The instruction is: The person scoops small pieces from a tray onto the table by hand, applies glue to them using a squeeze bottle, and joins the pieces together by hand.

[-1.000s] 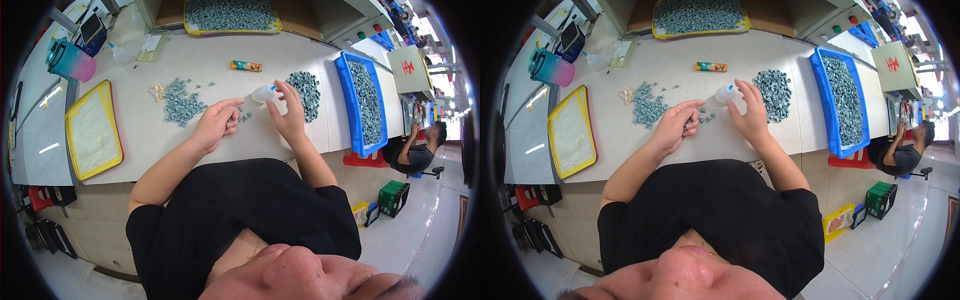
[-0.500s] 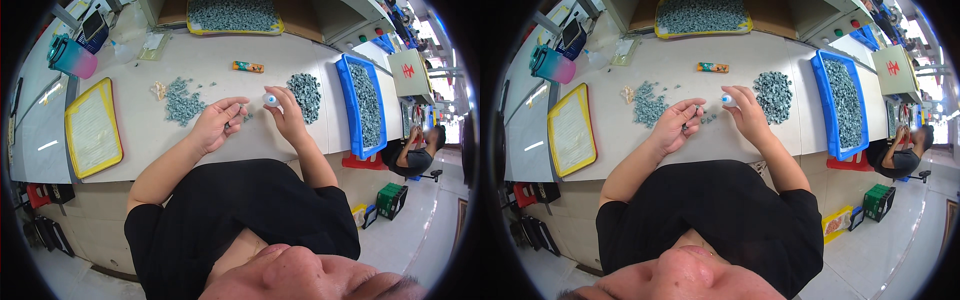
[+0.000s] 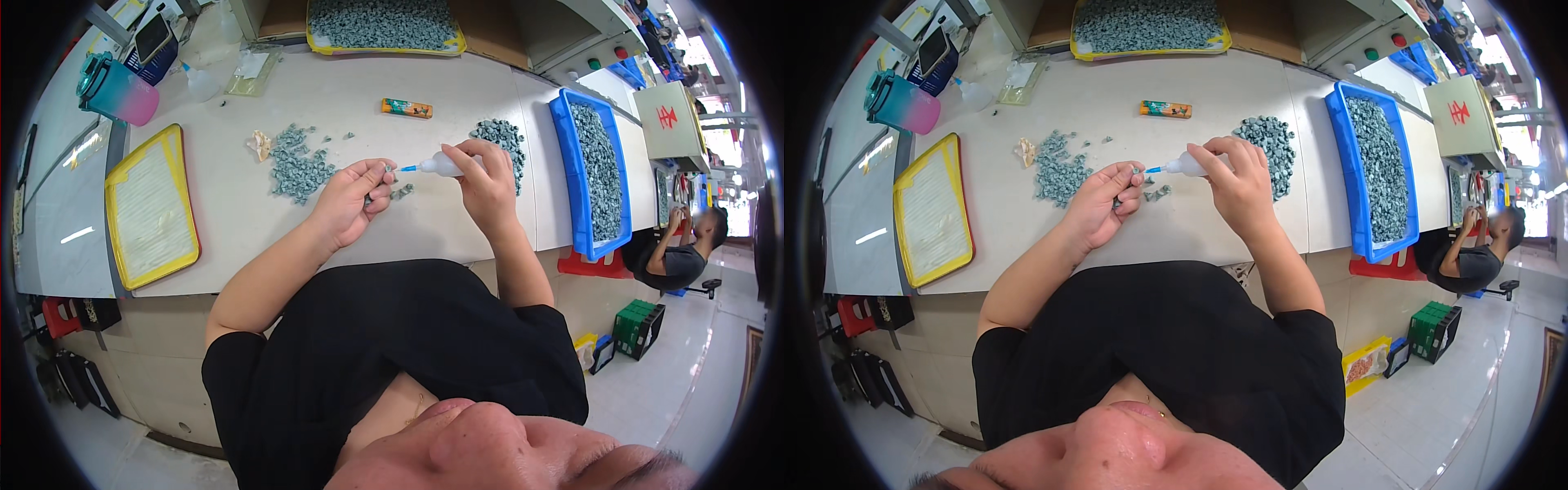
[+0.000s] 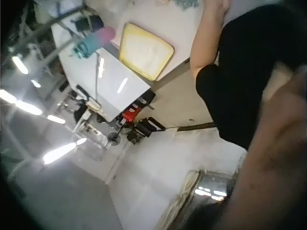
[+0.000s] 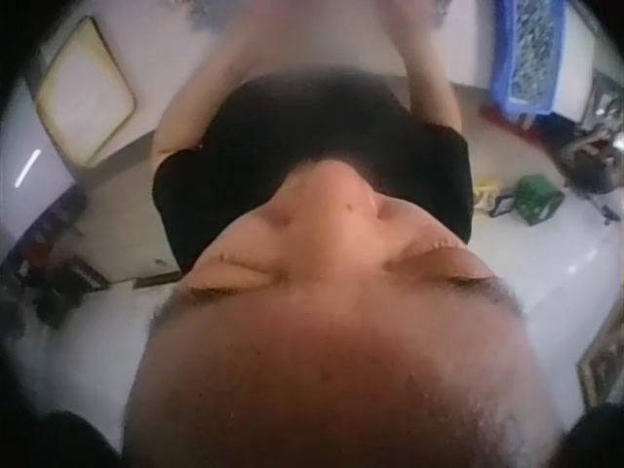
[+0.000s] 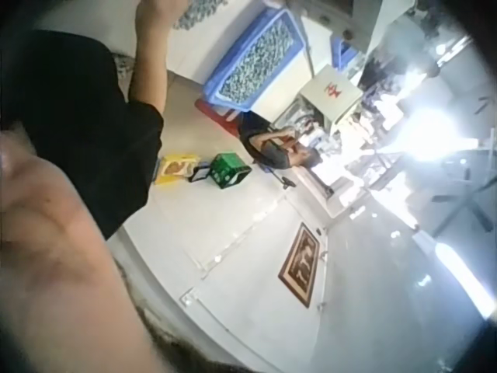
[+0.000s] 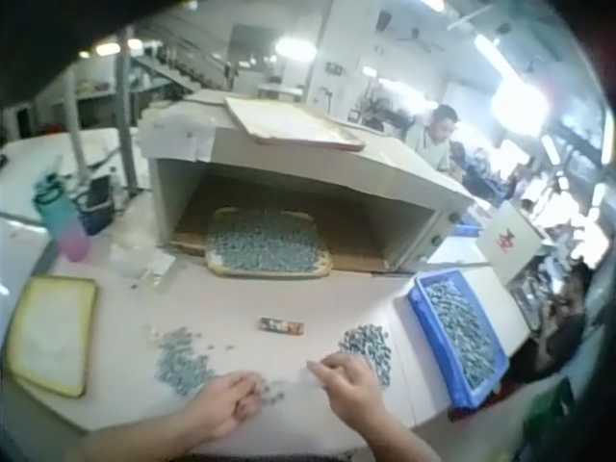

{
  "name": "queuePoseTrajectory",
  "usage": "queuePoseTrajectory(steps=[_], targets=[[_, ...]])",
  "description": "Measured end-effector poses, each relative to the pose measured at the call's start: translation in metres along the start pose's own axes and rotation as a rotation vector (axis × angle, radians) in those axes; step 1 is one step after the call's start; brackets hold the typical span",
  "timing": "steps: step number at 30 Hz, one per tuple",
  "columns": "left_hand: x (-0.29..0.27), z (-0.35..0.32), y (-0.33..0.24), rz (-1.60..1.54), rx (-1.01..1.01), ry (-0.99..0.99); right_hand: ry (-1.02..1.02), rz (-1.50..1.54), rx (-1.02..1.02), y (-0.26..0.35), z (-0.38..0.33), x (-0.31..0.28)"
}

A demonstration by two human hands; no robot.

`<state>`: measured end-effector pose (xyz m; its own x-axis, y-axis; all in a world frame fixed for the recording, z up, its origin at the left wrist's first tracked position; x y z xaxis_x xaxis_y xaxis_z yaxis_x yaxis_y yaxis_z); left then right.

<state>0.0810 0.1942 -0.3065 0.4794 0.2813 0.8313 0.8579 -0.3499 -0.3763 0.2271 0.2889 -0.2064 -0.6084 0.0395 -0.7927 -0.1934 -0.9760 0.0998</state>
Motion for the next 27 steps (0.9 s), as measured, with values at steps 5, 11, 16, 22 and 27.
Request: queuePoseTrajectory(steps=[5, 11, 16, 22, 27], targets=[[0.000, 0.000, 0.001, -0.002, -0.015, -0.020, 0.018, -0.134, -0.028, 0.002, 0.002, -0.002], [-0.001, 0.000, 0.000, 0.007, -0.005, -0.023, 0.021, -0.194, -0.082, 0.005, 0.003, -0.002], [-0.001, 0.000, 0.000, 0.010, -0.003, -0.034, 0.027, -0.219, -0.107, 0.008, 0.005, -0.003], [0.000, -0.001, -0.001, 0.023, -0.007, -0.050, 0.028, -0.253, -0.128, 0.011, 0.010, -0.009], [-0.003, 0.001, 0.001, 0.014, -0.010, -0.050, 0.029, -0.249, -0.136, 0.012, 0.011, -0.011]])
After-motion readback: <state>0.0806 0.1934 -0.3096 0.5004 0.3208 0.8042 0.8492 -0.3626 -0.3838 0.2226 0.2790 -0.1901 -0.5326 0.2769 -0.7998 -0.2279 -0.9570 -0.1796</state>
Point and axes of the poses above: each hand's wrist, its own z-axis towards the middle knuckle, its own x-axis out of the palm, y = z × x, the point moved 6 cm from there along z, towards the middle knuckle, and after that the axes turned 12 degrees about -x, right-handed, at the moved point
